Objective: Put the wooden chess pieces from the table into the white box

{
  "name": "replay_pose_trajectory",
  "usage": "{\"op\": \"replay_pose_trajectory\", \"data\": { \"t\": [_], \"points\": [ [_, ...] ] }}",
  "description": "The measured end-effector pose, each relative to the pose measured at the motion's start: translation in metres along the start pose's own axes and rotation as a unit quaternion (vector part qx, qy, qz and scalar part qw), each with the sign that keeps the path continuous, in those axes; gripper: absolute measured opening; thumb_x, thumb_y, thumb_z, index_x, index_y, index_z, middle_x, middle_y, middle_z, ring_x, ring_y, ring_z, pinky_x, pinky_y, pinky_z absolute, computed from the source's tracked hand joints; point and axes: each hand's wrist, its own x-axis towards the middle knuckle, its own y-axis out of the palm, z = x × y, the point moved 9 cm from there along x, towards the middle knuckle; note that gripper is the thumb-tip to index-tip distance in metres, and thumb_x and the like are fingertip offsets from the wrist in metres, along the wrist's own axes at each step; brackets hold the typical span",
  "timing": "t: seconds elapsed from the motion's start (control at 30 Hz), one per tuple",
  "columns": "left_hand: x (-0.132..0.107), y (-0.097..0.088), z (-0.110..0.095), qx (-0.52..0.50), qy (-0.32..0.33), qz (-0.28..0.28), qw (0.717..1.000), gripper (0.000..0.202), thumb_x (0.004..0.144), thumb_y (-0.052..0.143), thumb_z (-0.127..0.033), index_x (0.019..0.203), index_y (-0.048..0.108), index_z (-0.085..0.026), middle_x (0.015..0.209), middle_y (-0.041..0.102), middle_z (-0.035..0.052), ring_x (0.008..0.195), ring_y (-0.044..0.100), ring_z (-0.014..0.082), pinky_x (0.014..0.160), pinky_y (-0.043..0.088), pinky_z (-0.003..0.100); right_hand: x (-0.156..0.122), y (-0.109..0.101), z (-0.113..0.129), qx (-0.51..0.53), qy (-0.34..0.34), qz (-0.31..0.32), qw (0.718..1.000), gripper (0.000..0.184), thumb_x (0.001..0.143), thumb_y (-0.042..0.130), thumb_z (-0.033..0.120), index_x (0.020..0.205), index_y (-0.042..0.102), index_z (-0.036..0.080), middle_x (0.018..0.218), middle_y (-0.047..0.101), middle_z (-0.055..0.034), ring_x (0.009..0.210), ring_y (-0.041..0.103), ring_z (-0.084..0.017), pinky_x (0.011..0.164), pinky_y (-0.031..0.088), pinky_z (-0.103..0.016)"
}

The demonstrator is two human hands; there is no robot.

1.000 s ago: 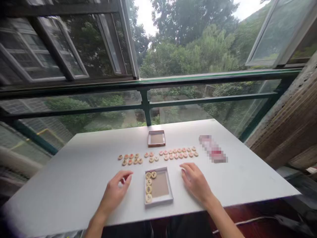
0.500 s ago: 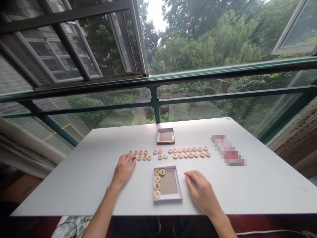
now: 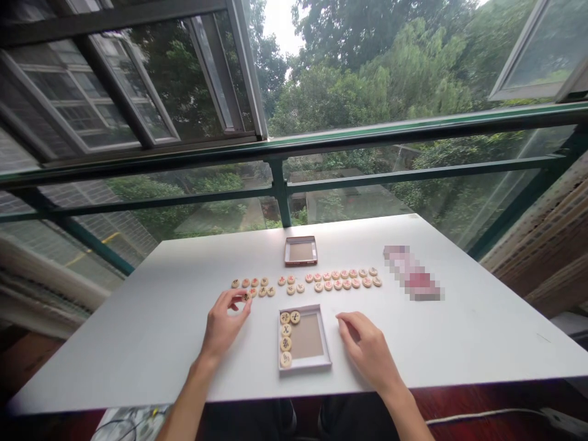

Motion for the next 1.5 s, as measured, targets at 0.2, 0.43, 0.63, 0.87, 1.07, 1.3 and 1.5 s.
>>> {"op": "replay_pose_trajectory", "data": {
  "t": [0.2,0.43,0.63,0.87,1.07,1.3,1.5],
  "points": [
    [-0.023,0.036,-0.064,-0.165,0.0,0.11,0.98,0.02,0.089,0.066,-0.028,0.108,0.067,-0.024,0.109,0.065,0.0051,0.092,0.066,0.0182,0.079,0.058,0.032,0.0,-0.003,0.011,0.057,0.007,-0.014,0.998,0.02,0.098,0.052,0.035,0.103,0.068,0.023,0.103,0.072,-0.0073,0.092,0.068,-0.023,0.075,0.056,-0.032],
    [-0.038,0.065,-0.1,-0.267,-0.02,0.197,0.943,0.024,0.088,0.069,-0.03,0.111,0.068,-0.024,0.107,0.07,0.005,0.091,0.068,0.0185,0.084,0.059,0.033,0.007,0.017,0.057,0.154,-0.023,0.05,0.987,0.019,0.097,0.056,0.032,0.11,0.066,0.023,0.102,0.072,-0.0053,0.092,0.068,-0.02,0.085,0.055,-0.032],
    [-0.041,0.074,-0.092,-0.259,-0.035,0.199,0.945,0.021,0.086,0.072,-0.033,0.105,0.07,-0.024,0.106,0.073,0.005,0.092,0.07,0.0202,0.086,0.058,0.035,0.018,0.039,0.083,0.225,-0.032,0.127,0.966,0.024,0.097,0.055,0.035,0.118,0.059,0.024,0.103,0.071,-0.0043,0.09,0.069,-0.018,0.083,0.056,-0.032],
    [-0.037,0.067,-0.094,-0.204,0.016,0.19,0.96,0.024,0.09,0.066,-0.033,0.112,0.067,-0.024,0.114,0.069,0.0078,0.096,0.067,0.0217,0.085,0.058,0.038,0.025,0.038,0.066,0.213,-0.008,0.125,0.969,0.025,0.098,0.053,0.041,0.115,0.061,0.023,0.094,0.072,-0.0044,0.086,0.069,-0.019,0.081,0.057,-0.034],
    [-0.045,0.052,-0.059,-0.072,0.029,0.149,0.986,0.021,0.093,0.06,-0.033,0.111,0.067,-0.028,0.123,0.063,0.0084,0.119,0.059,0.0266,0.093,0.056,0.042,0.023,0.023,0.021,0.231,0.034,0.074,0.97,0.027,0.097,0.053,0.039,0.115,0.066,0.023,0.108,0.069,-0.0075,0.096,0.068,-0.021,0.086,0.059,-0.037],
    [-0.053,0.054,-0.045,-0.044,0.016,0.178,0.983,0.02,0.095,0.057,-0.032,0.112,0.067,-0.029,0.126,0.062,0.0061,0.12,0.06,0.0244,0.104,0.051,0.044,0.016,0.023,0.006,0.238,0.039,0.05,0.969,0.026,0.093,0.06,0.036,0.113,0.068,0.023,0.111,0.068,-0.0081,0.097,0.067,-0.02,0.09,0.058,-0.036],
    [-0.055,0.056,-0.042,-0.039,0.007,0.171,0.984,0.022,0.096,0.056,-0.034,0.115,0.066,-0.029,0.125,0.064,0.006,0.12,0.06,0.0257,0.104,0.051,0.047,0.013,0.023,0.01,0.221,0.038,0.053,0.973,0.029,0.093,0.06,0.034,0.12,0.067,0.025,0.115,0.066,-0.0075,0.095,0.067,-0.019,0.091,0.057,-0.035]
  ]
}}
